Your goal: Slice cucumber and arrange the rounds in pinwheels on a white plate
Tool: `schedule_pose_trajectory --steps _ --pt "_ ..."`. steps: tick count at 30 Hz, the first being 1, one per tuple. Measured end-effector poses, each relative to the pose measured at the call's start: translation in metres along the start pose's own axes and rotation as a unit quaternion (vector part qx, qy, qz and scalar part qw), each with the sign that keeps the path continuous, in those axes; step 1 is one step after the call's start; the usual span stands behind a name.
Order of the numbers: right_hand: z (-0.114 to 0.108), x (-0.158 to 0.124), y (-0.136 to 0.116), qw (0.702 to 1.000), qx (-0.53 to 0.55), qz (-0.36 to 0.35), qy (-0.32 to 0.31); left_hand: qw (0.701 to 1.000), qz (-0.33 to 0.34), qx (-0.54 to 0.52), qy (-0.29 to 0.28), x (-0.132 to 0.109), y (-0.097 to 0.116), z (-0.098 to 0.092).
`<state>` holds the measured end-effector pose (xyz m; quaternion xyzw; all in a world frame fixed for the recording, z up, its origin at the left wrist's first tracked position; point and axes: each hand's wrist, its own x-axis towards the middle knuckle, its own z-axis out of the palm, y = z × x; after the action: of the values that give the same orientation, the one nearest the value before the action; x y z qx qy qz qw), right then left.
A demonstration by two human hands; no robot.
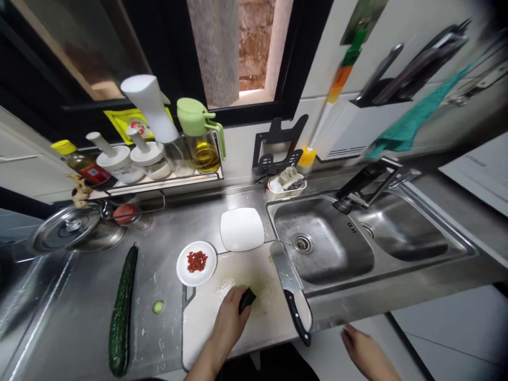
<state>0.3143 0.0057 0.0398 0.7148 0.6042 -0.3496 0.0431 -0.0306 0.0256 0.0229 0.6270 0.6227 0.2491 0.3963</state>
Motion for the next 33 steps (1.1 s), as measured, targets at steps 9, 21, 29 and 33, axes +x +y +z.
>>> schedule_pose_trajectory --steps 9,21,29,33 --pt "0.039 0.039 -0.131 0.98 -0.09 -0.148 0.102 0.997 0.013 0.066 0.033 0.01 0.003 0.01" --pt "0.051 0.051 -0.112 0.984 -0.018 -0.089 0.15 0.988 0.035 0.117 0.099 0.003 -0.01 0.029" --pt "0.029 0.03 -0.1 0.977 0.065 -0.166 0.12 0.984 0.026 0.112 0.134 0.004 -0.012 0.037" --pt "0.026 0.027 -0.115 0.981 0.01 -0.194 -0.027 0.983 0.039 0.106 0.146 0.005 -0.011 0.04"
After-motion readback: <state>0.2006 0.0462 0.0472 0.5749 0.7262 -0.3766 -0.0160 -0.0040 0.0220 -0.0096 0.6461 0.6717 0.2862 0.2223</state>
